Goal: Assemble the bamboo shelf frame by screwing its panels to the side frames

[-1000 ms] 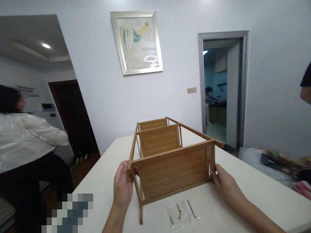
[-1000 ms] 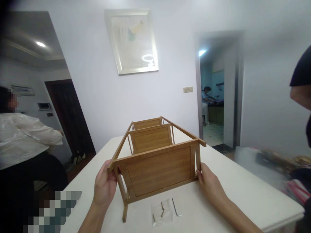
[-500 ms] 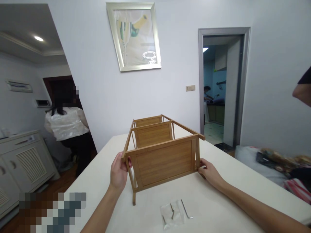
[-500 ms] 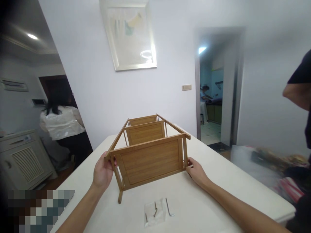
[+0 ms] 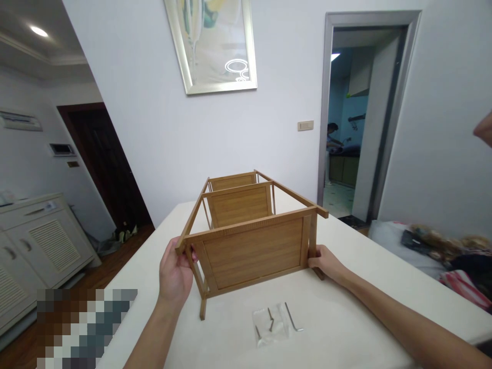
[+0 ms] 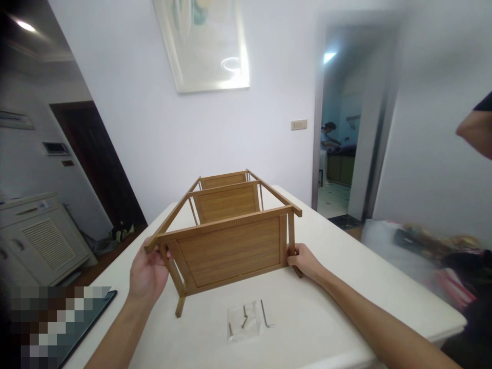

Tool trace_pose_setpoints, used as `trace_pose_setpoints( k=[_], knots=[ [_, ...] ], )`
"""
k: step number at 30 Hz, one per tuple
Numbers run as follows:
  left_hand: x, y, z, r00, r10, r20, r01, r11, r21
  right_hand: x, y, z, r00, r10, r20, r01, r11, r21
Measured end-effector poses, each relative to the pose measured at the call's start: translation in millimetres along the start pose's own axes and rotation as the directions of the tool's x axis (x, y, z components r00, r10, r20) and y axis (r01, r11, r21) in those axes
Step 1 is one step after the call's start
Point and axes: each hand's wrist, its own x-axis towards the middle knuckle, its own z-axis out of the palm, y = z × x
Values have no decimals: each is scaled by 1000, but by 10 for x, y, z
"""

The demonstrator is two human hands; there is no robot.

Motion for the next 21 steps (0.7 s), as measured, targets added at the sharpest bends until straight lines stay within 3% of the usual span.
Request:
trace_pose_setpoints(
  k=[5, 11, 21],
  knots=[
    [-24, 39, 18, 1000, 32, 0, -32, 999, 16, 18, -14, 8, 999, 18, 47, -18, 1000, -6],
    [-10, 133, -32, 976, 183, -119, -170, 979, 108, 24, 7, 26, 999, 29, 42, -29, 1000, -13],
    [24, 157, -145, 974, 197, -116, -166, 959, 229, -18, -32, -51, 993, -63, 101, 64, 998, -6]
  ],
)
